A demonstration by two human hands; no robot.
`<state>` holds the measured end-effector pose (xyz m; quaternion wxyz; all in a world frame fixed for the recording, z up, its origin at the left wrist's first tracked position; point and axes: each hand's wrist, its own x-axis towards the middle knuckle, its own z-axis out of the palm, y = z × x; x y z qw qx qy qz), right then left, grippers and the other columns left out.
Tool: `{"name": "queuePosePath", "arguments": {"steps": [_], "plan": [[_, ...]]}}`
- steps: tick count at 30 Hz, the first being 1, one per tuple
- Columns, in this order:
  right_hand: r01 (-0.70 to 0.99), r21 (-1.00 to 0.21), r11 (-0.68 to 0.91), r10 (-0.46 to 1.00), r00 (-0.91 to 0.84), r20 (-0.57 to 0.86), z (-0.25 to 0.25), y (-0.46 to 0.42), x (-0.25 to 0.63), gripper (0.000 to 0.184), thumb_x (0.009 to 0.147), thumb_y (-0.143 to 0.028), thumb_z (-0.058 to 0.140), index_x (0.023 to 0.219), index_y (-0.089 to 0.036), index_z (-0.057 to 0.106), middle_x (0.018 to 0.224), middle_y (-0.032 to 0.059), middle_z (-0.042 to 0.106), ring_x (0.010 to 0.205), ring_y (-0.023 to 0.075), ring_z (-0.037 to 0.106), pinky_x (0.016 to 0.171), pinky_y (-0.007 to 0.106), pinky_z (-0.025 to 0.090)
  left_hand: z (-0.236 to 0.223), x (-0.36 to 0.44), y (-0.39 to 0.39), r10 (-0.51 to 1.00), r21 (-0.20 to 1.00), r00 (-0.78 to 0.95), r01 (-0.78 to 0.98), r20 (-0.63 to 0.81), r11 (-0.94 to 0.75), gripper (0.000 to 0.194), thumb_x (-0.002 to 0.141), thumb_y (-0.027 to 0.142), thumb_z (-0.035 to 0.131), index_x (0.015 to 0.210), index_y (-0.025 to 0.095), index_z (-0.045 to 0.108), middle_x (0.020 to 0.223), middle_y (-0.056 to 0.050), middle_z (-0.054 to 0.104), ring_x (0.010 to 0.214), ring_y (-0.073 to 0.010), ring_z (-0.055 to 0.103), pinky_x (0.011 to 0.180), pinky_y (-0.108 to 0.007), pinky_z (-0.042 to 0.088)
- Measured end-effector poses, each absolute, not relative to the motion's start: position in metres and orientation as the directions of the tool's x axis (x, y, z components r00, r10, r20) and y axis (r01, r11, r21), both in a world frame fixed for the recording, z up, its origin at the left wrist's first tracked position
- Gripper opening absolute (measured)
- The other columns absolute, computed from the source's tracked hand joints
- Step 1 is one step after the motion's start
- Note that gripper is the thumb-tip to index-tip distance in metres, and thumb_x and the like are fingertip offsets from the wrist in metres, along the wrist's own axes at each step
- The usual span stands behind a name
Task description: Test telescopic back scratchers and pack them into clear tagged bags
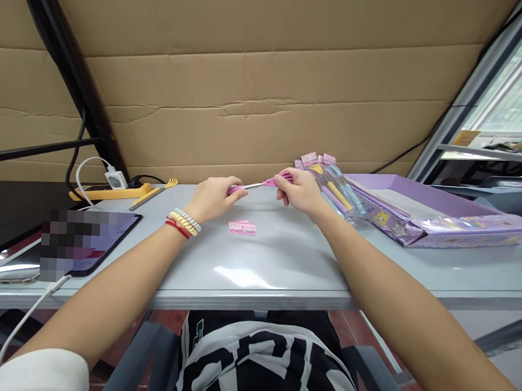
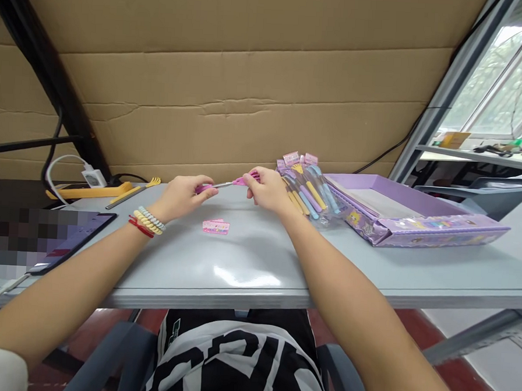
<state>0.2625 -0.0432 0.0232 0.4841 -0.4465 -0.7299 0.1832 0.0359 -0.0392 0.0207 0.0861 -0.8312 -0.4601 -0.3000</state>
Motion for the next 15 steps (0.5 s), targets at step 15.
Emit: {"name": "queuePosePath", "arguments": {"steps": [15], "plan": [[0.064, -0.898, 0.436, 0.791, -0.503, 0.348, 0.008, -0.049, 0.254, 0.033, 0.077, -0.043, 0.063, 0.092, -0.013, 0.065, 0.076, 0.0057, 0.067, 0.051, 0.0115, 0.058, 0.041, 0.023, 0.040, 0.004, 0.047, -0.041, 0.621, 0.296, 0.626, 0.550, 0.473, -0.781, 0.037, 0.091, 0.046, 0.038, 0.096, 0.019, 0.062, 0.076, 0.000, 0.061, 0.064, -0.0128, 0.050, 0.060, -0.025, 0.036]]}}
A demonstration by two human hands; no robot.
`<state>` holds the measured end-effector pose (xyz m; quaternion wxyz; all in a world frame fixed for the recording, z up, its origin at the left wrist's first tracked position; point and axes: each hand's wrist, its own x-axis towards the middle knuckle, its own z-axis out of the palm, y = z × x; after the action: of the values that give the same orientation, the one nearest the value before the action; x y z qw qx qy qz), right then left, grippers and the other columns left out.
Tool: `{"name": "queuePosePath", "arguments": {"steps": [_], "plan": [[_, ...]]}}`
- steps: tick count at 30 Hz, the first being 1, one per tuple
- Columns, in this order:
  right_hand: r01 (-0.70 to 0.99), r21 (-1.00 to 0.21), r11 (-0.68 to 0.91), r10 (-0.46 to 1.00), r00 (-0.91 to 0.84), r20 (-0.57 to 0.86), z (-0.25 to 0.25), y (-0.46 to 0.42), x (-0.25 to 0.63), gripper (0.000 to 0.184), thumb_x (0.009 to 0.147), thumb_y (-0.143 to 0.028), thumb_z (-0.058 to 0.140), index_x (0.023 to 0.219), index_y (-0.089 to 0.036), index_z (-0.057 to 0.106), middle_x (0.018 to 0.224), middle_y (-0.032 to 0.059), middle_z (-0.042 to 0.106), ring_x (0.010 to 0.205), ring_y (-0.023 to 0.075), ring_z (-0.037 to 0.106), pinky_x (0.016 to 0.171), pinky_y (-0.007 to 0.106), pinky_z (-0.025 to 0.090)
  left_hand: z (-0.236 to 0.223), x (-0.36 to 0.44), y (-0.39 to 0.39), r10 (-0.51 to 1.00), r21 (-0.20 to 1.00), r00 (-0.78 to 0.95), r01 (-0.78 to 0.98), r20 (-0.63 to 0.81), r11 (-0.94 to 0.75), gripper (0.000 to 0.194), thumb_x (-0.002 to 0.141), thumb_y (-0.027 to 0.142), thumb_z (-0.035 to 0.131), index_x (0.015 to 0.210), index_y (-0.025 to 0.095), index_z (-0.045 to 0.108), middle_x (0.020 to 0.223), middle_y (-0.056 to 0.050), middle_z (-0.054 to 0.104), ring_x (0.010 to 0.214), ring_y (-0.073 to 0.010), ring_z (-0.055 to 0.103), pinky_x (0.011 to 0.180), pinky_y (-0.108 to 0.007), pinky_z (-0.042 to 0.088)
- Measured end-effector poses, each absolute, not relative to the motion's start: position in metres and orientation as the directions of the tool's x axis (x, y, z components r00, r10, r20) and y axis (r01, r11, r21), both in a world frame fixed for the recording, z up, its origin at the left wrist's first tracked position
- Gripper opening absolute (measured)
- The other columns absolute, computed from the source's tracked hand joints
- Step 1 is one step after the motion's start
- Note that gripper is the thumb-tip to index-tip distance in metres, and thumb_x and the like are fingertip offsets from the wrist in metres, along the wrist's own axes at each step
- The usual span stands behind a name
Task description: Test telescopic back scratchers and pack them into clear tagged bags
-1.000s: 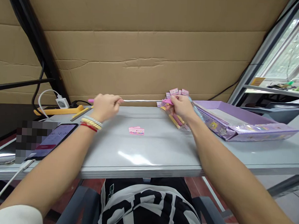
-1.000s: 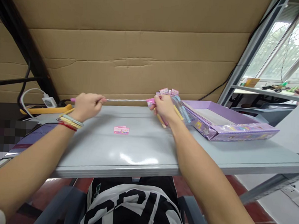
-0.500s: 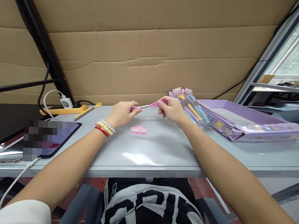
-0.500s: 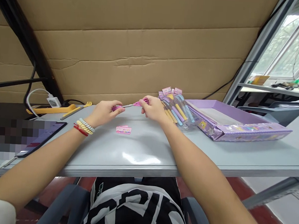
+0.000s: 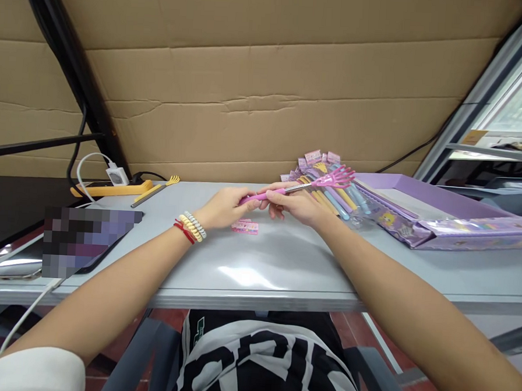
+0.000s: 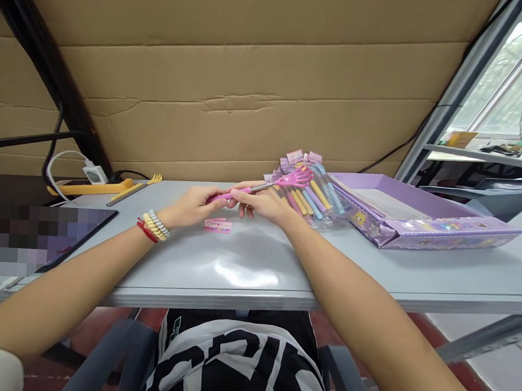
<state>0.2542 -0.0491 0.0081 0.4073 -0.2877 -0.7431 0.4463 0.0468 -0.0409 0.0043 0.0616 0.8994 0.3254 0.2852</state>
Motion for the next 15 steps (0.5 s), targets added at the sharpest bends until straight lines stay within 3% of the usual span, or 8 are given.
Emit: {"name": "queuePosePath", "arguments": {"steps": [5, 8, 11, 15], "plan": [[0.056, -0.914, 0.403, 0.887, -0.270, 0.374, 0.005, -0.031, 0.277, 0.015, 0.072, -0.030, 0.062, 0.068, -0.015, 0.059, 0.055, 0.0023, 0.062, 0.043, 0.0115, 0.053, 0.038, 0.022, 0.035, 0.003, 0.022, -0.024, 0.689, 0.162, 0.652, 0.679, 0.316, -0.716, 0.043, 0.083, 0.053, 0.048, 0.101, 0.016, 0.061, 0.094, -0.007, 0.064, 0.080, -0.0193, 0.056, 0.069, -0.030, 0.041], [0.116, -0.890, 0.442, 0.895, -0.134, 0.426, 0.002, -0.023, 0.287, 0.028, 0.075, -0.031, 0.054, 0.052, -0.018, 0.047, 0.041, -0.0021, 0.046, 0.036, 0.0091, 0.042, 0.037, 0.023, 0.031, 0.002, 0.017, -0.024, 0.698, 0.119, 0.682, 0.692, 0.217, -0.712, 0.043, 0.080, 0.054, 0.050, 0.097, 0.017, 0.062, 0.096, -0.007, 0.064, 0.085, -0.0207, 0.058, 0.071, -0.030, 0.042], [0.209, -0.875, 0.437, 0.899, -0.085, 0.429, 0.002, -0.024, 0.287, 0.035, 0.078, -0.034, 0.051, 0.049, -0.020, 0.038, 0.040, -0.0026, 0.041, 0.039, 0.0088, 0.039, 0.041, 0.023, 0.032, 0.003, 0.024, -0.031, 0.697, 0.146, 0.697, 0.682, 0.170, -0.717, 0.049, 0.077, 0.062, 0.050, 0.094, 0.018, 0.063, 0.096, -0.007, 0.065, 0.084, -0.0203, 0.058, 0.070, -0.028, 0.041], [0.465, -0.816, 0.344, 0.938, -0.129, 0.321, 0.007, -0.032, 0.282, 0.031, 0.078, -0.036, 0.051, 0.054, -0.020, 0.039, 0.042, -0.0021, 0.044, 0.043, 0.0096, 0.039, 0.048, 0.024, 0.033, 0.003, 0.030, -0.033, 0.699, 0.161, 0.705, 0.680, 0.121, -0.715, 0.056, 0.074, 0.069, 0.049, 0.096, 0.019, 0.063, 0.098, -0.007, 0.065, 0.086, -0.0211, 0.059, 0.072, -0.028, 0.042]]}}
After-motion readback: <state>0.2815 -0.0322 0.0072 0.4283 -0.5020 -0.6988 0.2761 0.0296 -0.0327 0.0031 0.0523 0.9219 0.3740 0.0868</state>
